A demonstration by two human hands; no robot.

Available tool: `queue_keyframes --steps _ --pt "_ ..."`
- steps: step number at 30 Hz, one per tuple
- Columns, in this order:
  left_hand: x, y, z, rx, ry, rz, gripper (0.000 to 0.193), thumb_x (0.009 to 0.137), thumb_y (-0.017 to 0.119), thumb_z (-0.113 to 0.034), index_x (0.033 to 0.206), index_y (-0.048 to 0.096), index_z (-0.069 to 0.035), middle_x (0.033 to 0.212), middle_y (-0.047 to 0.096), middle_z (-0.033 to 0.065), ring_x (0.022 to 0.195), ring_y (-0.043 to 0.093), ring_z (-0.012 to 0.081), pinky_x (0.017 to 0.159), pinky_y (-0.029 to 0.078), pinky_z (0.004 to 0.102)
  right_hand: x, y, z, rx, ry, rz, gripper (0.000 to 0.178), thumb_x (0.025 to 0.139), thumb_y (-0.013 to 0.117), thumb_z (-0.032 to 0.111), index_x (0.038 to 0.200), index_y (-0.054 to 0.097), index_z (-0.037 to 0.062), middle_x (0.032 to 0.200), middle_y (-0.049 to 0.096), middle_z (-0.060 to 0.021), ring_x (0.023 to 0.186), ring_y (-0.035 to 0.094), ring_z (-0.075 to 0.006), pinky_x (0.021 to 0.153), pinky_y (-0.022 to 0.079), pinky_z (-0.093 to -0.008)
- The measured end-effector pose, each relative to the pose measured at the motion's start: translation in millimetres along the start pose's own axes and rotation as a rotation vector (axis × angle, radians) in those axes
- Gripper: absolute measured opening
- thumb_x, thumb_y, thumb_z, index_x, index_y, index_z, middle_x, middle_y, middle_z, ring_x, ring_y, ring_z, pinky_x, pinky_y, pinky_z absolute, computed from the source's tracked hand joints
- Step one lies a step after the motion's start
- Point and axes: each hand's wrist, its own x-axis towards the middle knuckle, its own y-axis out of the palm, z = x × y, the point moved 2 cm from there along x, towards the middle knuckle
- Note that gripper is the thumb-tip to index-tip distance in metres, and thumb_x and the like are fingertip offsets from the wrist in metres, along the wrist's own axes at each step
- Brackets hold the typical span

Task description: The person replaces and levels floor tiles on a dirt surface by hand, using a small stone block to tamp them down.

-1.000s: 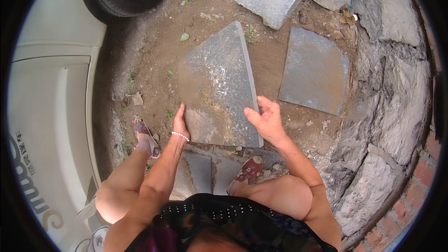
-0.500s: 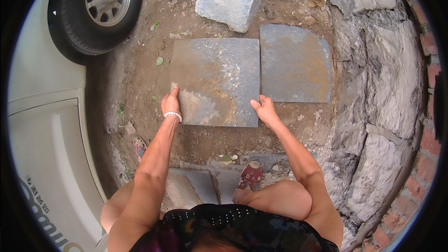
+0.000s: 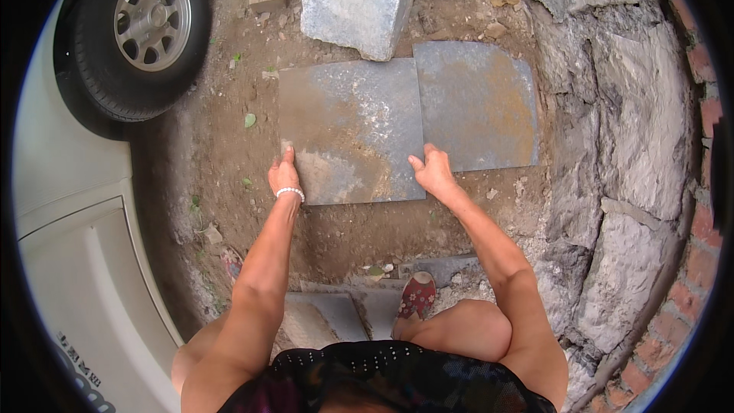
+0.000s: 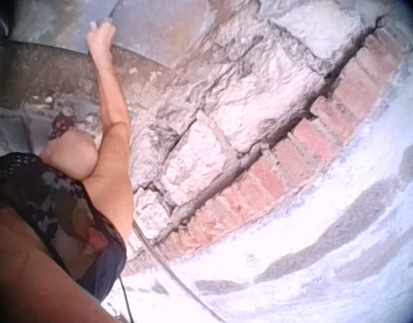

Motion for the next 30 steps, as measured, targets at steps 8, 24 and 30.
queue_keyframes --steps 8,24,30 --pt "5.6 -0.3 -7.6 0.059 0.001 0.019 0.065 0.079 0.066 -0.035 0.113 0.049 0.017 0.111 0.058 0.0248 0.104 0.055 0.0276 0.091 0.04 0.0338 6.1 9.4 20.2 -0.265 -0.045 0.056 0.032 0.08 0.064 0.023 0.088 0.053 -0.0065 0.085 0.06 -0.0261 0.077 0.061 -0.0413 0.069 0.05 -0.0461" --pt "-10.3 1.3 -49.4 1.045 0.446 0.102 0.053 0.065 0.076 -0.029 0.098 0.06 0.009 0.103 0.058 0.026 0.094 0.057 0.0386 0.083 0.045 0.0394 -13.5 45.6 18.9 -0.725 -0.78 0.226 0.083 0.071 0.064 0.052 0.138 0.032 0.0151 0.143 0.025 -0.0143 0.131 0.023 -0.0338 0.104 0.018 -0.0571" --pt "-3.6 -7.4 -32.3 0.953 0.583 0.135 0.054 0.069 0.074 -0.028 0.105 0.056 0.008 0.102 0.055 0.0241 0.097 0.053 0.0386 0.085 0.043 0.0417 -14.6 37.9 20.9 -0.652 -0.734 0.247 0.085 0.069 0.07 0.046 0.139 0.029 0.0184 0.141 0.027 -0.0117 0.132 0.024 -0.0299 0.104 0.02 -0.0557"
